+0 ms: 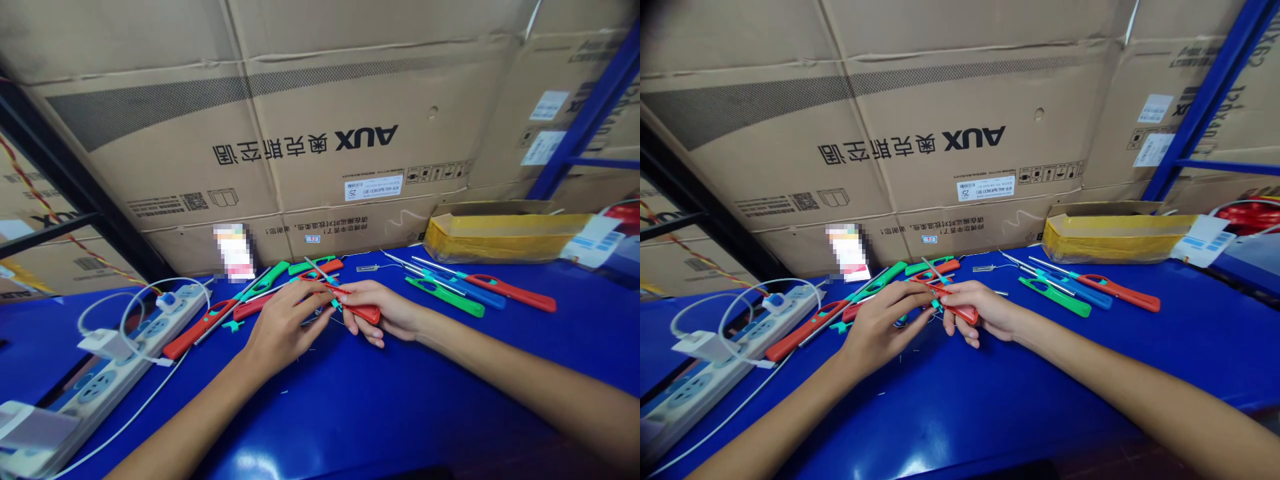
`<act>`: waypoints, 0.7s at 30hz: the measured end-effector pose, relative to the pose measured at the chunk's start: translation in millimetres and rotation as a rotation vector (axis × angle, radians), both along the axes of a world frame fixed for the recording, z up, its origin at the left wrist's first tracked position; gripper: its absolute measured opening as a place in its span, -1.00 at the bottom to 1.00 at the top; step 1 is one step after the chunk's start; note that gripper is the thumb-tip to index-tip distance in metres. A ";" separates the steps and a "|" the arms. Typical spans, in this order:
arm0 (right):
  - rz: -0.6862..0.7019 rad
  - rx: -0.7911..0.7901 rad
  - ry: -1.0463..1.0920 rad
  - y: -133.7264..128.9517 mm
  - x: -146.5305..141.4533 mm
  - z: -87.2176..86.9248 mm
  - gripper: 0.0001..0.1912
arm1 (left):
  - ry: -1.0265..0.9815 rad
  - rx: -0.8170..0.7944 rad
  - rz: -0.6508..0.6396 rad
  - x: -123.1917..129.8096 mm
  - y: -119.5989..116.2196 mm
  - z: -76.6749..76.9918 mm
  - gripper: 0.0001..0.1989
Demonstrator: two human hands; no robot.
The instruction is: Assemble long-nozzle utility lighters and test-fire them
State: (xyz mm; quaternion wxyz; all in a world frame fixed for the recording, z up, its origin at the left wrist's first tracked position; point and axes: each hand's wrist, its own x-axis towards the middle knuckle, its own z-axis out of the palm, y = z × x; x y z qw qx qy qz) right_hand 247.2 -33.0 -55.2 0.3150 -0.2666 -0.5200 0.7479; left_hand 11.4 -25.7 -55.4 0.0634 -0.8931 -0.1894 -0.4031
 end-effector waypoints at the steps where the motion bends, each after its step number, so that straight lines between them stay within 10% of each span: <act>1: 0.004 -0.003 -0.002 0.1 -0.3 -0.5 -0.69 | 0.001 -0.003 -0.012 -0.5 0.7 -0.4 -0.77; 21: 0.006 0.037 -0.047 7.2 2.4 -7.1 -0.56 | -0.022 0.116 0.074 -8.1 6.1 -2.9 -0.92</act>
